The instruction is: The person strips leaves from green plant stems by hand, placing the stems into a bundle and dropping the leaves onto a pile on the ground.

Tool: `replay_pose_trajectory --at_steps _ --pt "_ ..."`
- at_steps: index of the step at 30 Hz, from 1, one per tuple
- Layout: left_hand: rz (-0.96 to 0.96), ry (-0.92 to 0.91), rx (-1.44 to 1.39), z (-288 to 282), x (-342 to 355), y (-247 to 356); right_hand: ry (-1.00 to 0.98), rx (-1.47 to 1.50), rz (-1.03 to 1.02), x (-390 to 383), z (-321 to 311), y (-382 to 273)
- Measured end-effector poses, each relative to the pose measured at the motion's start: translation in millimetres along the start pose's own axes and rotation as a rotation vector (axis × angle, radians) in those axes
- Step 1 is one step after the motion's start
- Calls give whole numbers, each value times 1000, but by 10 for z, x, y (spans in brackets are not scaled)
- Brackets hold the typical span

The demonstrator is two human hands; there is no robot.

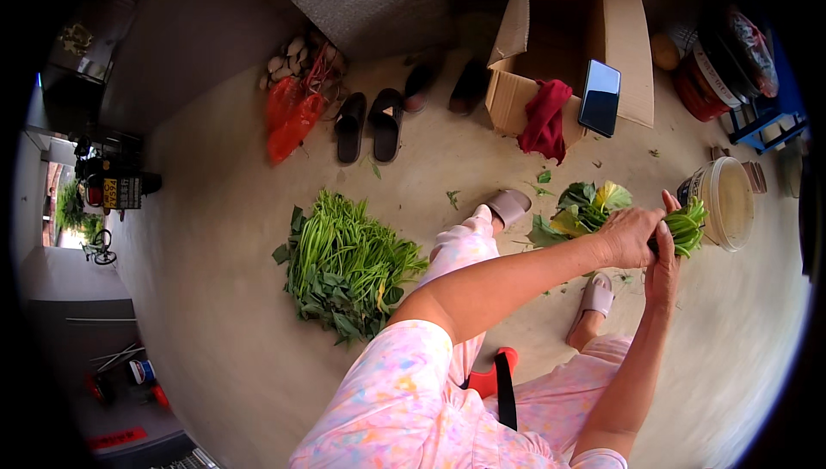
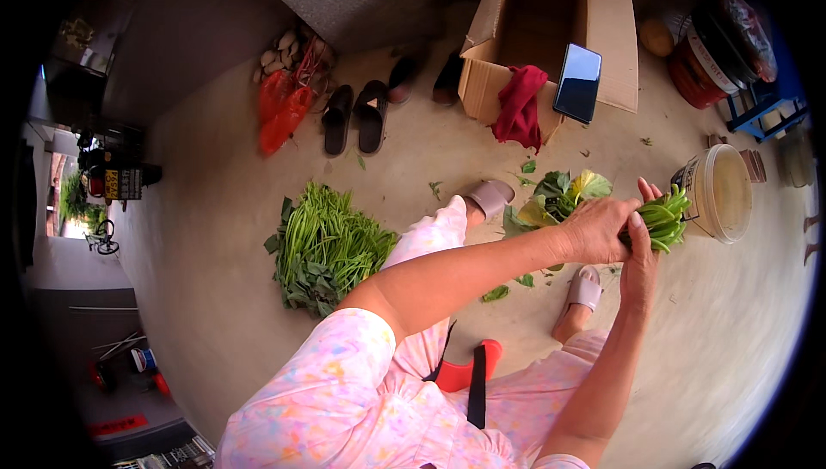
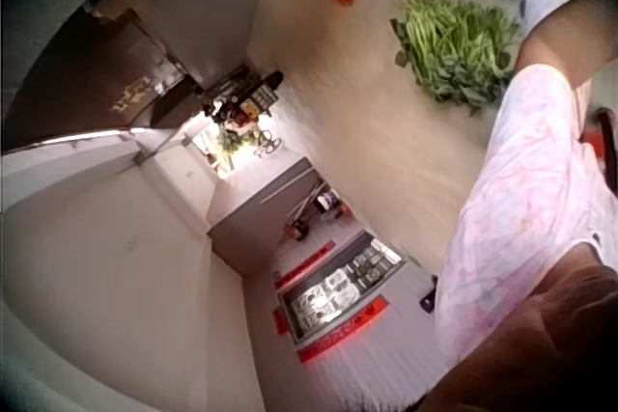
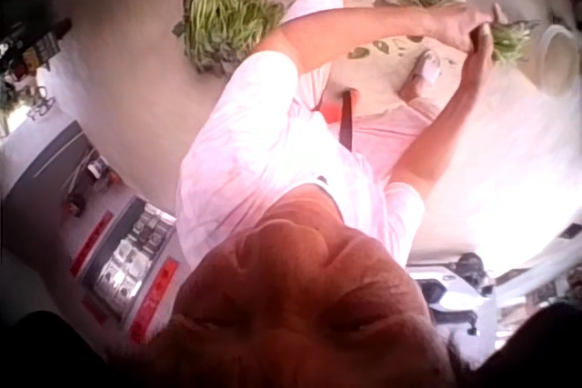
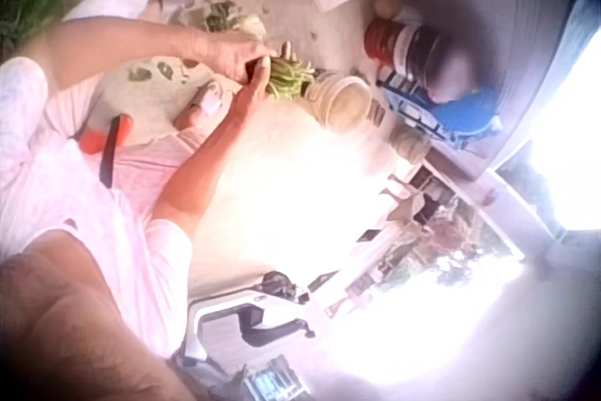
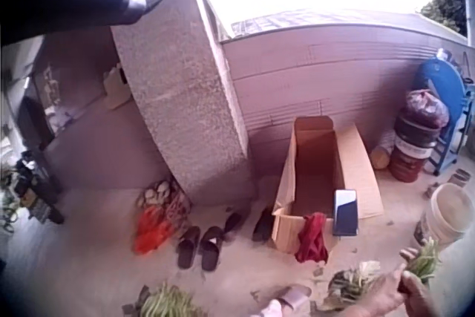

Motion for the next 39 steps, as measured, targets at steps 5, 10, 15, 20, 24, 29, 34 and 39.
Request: replay_pose_trajectory --at_steps 5,10,15,20,24,29,34,39 --pt "23 44 16 -204 -60 86 -172 231 91 78 346 156" --pt "18 59 118 -373 -185 139 -318 405 20 69 695 135" --pt "25 515 -46 -1240 -567 178 -276 598 -17 80 925 145" --pt "84 937 -152 -2389 -1625 192 87 121 232 111 1301 221" --pt "6 1027 5 -2892 -2554 -169 -170 145 242 -37 2577 261" --pt "-594 866 306 -3213 -3822 -862 -461 243 394 -516 4027 553" --pt "-1235 682 495 -3390 -5199 -1692 -494 228 590 -782 4570 1291" --pt "-1570 643 819 -3532 -6027 -1943 -426 -64 775 -696 4374 2056"
Point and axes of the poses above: each hand's wrist, its own x-axis towards the middle knuckle, its own z-axis out of the palm, y = z × x, the point moved 10 cm from there along x, towards the middle knuckle, and after that the axes turned 7 degrees about -y, right-handed, at the moved point
